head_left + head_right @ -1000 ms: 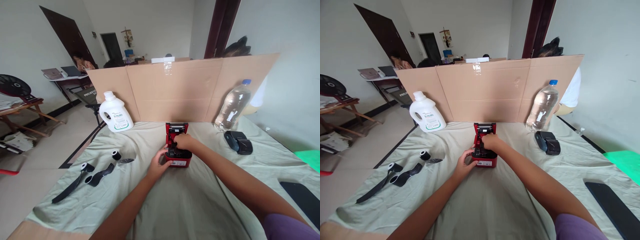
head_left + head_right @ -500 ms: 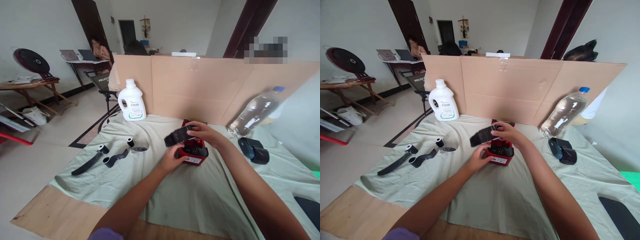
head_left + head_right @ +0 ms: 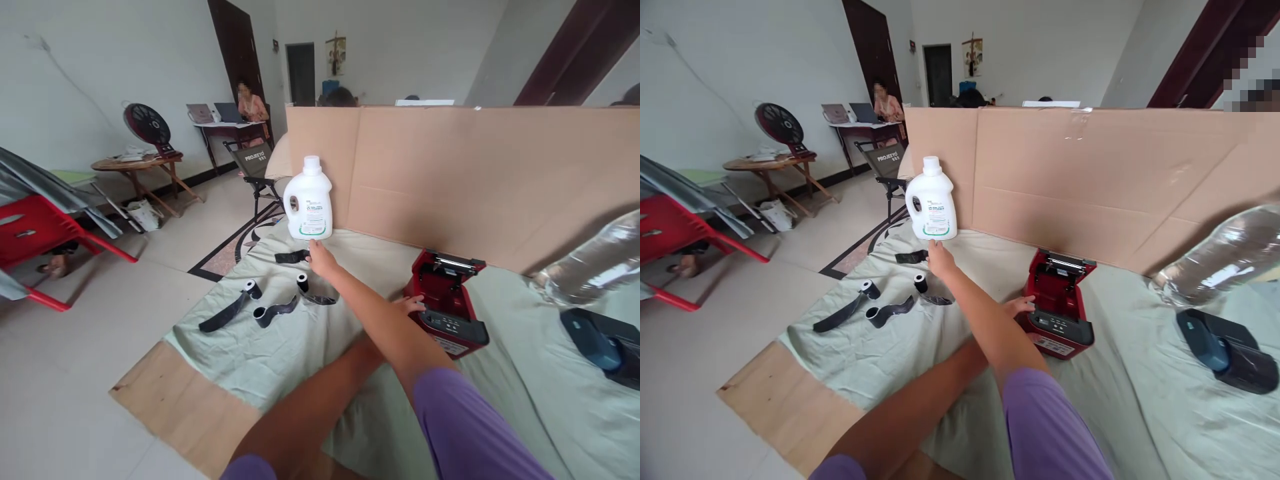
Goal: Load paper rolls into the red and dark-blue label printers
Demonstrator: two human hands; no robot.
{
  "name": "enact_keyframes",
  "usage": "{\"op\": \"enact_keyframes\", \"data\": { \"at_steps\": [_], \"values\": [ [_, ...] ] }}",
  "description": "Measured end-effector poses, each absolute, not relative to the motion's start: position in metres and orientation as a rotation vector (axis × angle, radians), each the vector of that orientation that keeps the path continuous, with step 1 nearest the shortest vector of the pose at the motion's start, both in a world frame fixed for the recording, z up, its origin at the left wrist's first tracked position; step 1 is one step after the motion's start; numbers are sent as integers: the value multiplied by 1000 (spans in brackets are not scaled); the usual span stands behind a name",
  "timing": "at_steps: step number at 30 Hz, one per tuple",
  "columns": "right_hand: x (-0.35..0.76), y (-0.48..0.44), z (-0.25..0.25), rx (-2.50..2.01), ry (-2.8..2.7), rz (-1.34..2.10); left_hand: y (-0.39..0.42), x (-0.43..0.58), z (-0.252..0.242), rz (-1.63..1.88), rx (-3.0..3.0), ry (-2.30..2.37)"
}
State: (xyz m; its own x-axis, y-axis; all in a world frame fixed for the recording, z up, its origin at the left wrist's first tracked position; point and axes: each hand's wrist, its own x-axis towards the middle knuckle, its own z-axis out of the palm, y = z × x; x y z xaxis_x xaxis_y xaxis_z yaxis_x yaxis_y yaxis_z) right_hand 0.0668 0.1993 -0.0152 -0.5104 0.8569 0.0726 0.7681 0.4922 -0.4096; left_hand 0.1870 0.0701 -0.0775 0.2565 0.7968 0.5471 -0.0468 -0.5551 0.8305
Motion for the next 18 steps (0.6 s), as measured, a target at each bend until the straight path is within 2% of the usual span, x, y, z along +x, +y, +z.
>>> {"op": "enact_keyframes", "data": {
  "at_steps": [5,10,14,18],
  "values": [
    [67,198,-33,-1379,-2512,462,74,189,-74,1345,1836,774],
    [78,185,-7,-1331,-2385,369,71,188,-70,1314,1893,776],
    [82,164,7,-1182,-2492,576,68,187,-69,1350,1891,766],
    [84,146,0,-1258,-2537,681,69,187,-72,1385,1878,747]
  ]
}}
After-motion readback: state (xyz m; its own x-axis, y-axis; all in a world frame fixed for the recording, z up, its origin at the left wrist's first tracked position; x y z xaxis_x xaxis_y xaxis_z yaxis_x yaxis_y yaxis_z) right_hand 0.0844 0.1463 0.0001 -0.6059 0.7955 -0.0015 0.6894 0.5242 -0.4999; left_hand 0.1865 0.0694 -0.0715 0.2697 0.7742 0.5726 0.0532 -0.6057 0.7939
